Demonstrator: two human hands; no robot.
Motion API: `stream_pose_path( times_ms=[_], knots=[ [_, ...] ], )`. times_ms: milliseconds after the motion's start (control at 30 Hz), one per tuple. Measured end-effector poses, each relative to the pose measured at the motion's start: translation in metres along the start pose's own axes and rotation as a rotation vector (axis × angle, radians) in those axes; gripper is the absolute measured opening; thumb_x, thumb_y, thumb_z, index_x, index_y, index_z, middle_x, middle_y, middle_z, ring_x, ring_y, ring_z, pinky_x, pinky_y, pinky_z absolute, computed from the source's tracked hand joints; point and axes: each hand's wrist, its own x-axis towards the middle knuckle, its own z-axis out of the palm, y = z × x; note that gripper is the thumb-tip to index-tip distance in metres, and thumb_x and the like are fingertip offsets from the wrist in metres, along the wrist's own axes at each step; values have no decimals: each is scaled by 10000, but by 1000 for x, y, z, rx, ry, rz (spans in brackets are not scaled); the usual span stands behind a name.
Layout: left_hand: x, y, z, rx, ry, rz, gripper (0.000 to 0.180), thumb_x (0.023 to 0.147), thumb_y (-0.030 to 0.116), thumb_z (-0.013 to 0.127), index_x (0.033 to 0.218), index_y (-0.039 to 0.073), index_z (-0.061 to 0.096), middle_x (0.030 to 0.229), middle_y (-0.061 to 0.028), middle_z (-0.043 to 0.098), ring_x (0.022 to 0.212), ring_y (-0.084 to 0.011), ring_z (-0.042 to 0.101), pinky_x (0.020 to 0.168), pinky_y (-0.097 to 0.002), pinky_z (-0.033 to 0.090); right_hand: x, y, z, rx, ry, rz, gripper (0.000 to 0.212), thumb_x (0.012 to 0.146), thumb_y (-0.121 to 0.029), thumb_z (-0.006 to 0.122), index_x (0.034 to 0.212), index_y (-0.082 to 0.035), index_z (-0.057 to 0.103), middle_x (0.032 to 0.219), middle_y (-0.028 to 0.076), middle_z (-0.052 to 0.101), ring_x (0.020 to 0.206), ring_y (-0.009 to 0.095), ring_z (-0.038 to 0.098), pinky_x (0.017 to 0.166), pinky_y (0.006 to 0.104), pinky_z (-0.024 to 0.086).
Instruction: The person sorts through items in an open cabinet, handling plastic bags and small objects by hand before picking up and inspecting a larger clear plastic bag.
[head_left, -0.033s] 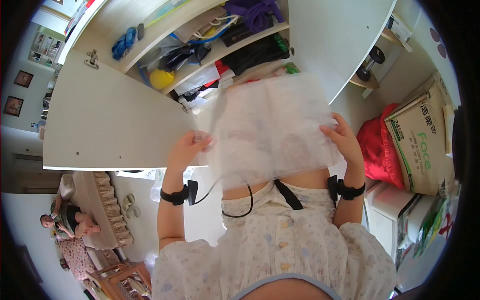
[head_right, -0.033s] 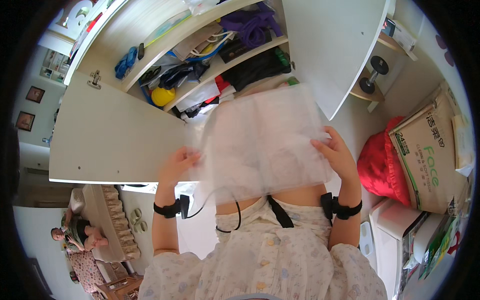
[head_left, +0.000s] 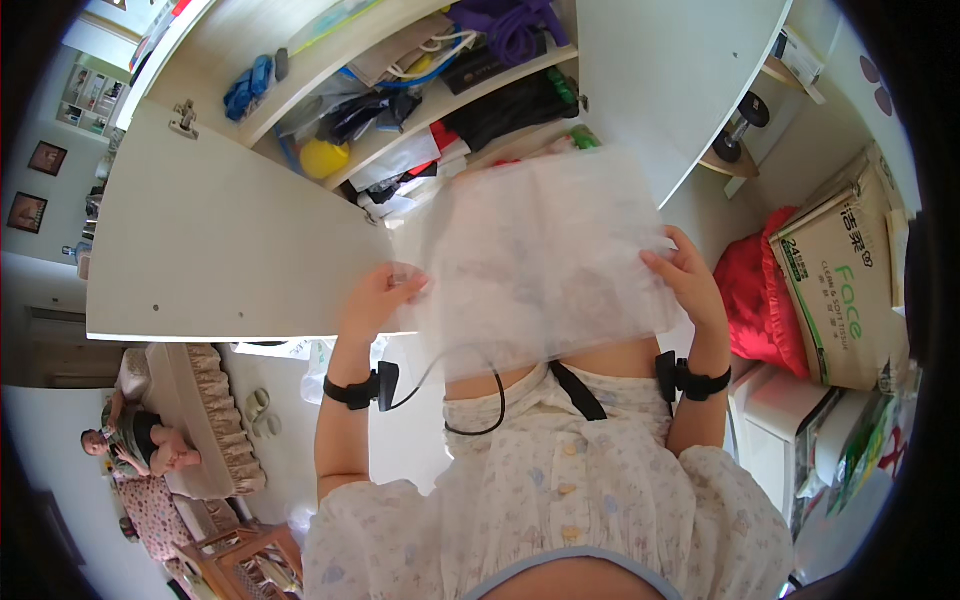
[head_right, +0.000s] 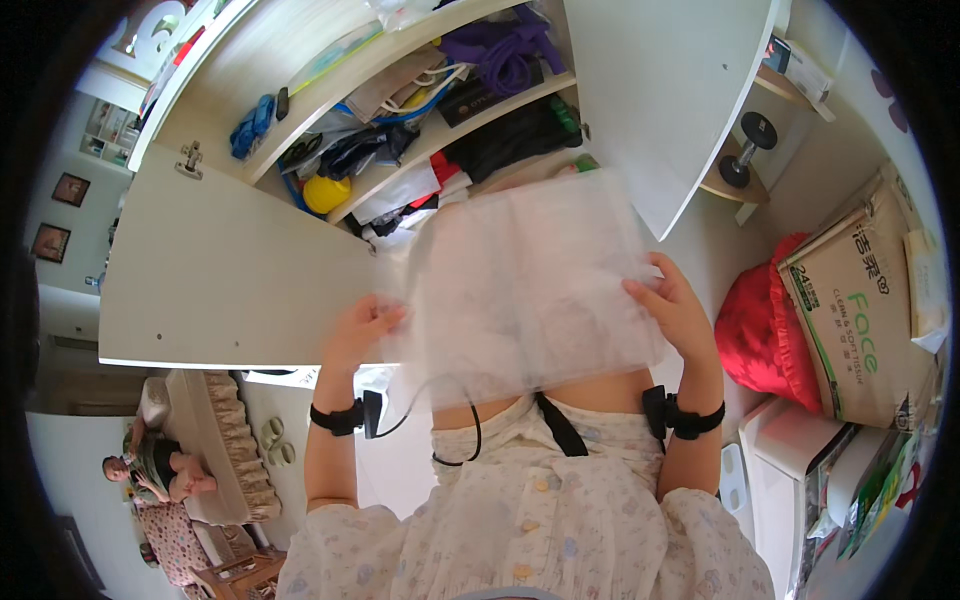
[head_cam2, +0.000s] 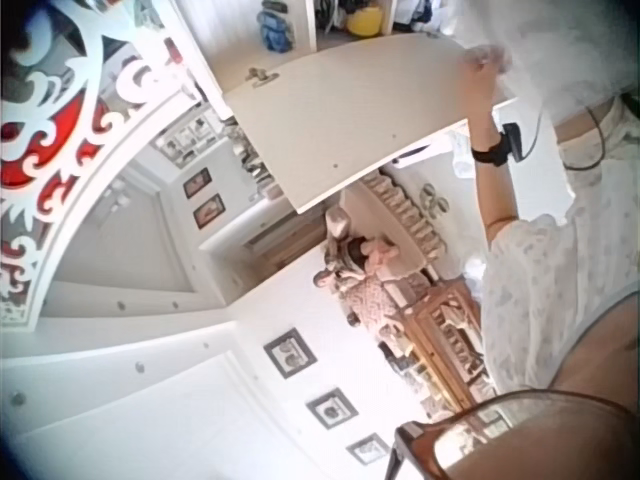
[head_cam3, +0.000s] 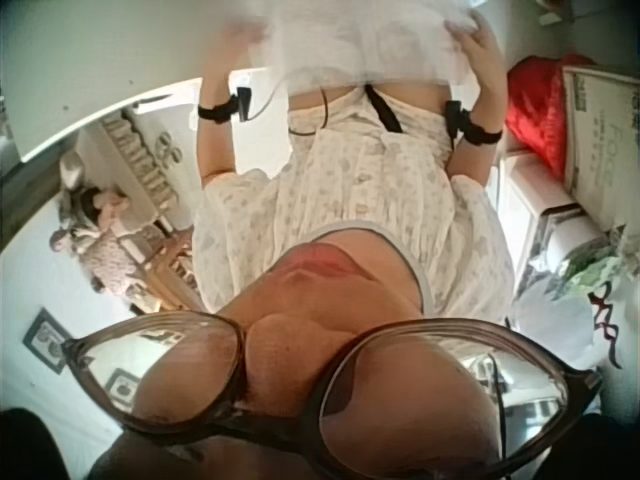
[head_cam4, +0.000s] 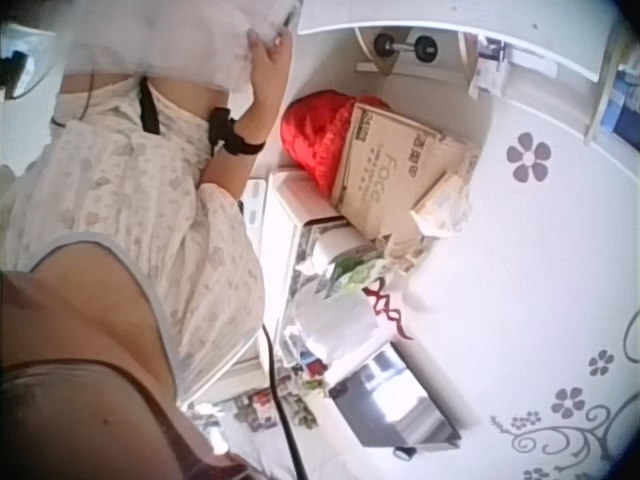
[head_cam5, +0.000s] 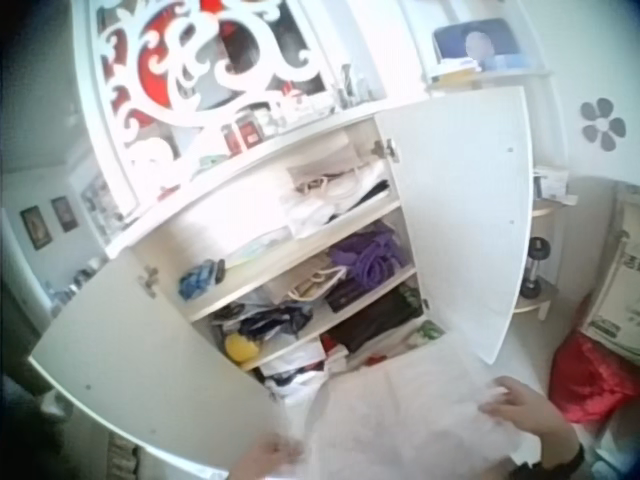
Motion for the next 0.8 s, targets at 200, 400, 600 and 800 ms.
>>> stream_pose_path(
  times_ms=[200,400,600,800],
  knots=[
    [4,-9,4,-79,-6,-21,211,822,176,730,921,3,660,852,-29,666,758,-101,605,711,-242,474,-5,-7,-1,48,-30,19,377,906,-142,632,1229,-57,456,811,-3,618,725,52,558,649,200,423],
    [-27,11,-26,-112,5,45,209,832,123,706,975,-23,663,864,-46,654,806,-110,597,744,-240,474,-13,-21,13,68,-180,10,408,903,-80,618,1268,-39,442,951,26,638,846,78,604,723,211,459],
    [-46,25,-9,124,259,289,138,859,58,658,966,-28,659,842,-40,638,806,-114,593,741,-235,473,-10,-21,16,-36,-169,13,425,898,-64,617,1282,-28,438,998,40,634,865,81,599,750,225,468],
    [-14,-18,15,-453,79,133,272,863,28,640,1122,-34,583,906,-92,674,775,-132,616,722,-260,508,-8,-11,3,25,-134,-11,430,886,-95,643,1265,-34,449,927,14,632,799,67,583,681,202,438]
  ],
)
